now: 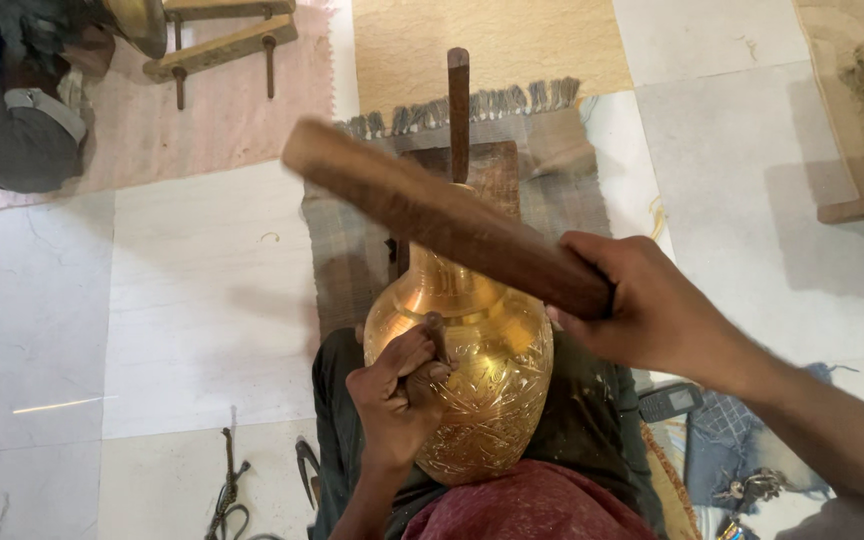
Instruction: The person sits on the floor and engraves a brass vase using a metal chisel and a wooden mallet. They repeatedly strike the chisel to carve decorative patterns into the vase surface.
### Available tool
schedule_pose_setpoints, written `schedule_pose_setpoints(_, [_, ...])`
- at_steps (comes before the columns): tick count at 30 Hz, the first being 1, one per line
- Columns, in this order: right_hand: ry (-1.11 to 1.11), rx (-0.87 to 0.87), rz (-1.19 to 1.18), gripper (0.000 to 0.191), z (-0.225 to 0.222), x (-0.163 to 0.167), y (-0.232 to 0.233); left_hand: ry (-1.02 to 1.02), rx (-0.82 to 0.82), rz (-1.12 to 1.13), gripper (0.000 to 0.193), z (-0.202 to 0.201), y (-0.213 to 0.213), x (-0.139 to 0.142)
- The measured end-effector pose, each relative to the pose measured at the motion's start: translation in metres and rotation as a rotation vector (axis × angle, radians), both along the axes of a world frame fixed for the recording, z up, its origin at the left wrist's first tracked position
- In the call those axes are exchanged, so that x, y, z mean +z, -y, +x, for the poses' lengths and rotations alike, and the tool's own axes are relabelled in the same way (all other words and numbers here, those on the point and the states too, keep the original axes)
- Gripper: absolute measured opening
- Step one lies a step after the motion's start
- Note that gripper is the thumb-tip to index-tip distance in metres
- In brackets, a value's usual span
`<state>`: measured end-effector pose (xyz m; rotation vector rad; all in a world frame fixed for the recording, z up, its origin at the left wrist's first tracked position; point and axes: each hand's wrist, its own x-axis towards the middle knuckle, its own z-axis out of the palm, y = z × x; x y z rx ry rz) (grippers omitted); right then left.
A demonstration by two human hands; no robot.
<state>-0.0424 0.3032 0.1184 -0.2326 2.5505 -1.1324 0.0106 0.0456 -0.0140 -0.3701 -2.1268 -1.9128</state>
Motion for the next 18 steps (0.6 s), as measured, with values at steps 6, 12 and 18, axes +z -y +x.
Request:
schedule_pose_setpoints(6, [-0.062,0.169,0.349,0.027,-0.005,0.005,-0.012,-0.048,-0.036,-0.039,0.038,0.0,0.004,-0.009])
schedule_pose_setpoints(12, [-0.118,0.207,0.268,0.029,-0.002,0.002,-0.004,0.091,-0.097,-0.055,0.043,-0.001,0.008,-0.008])
schedule_pose_setpoints(18, [0.053,0.161,0.287,0.027,0.004,0.003,0.0,0.104,-0.155,-0.105,0.061,-0.005,0.015,-0.004])
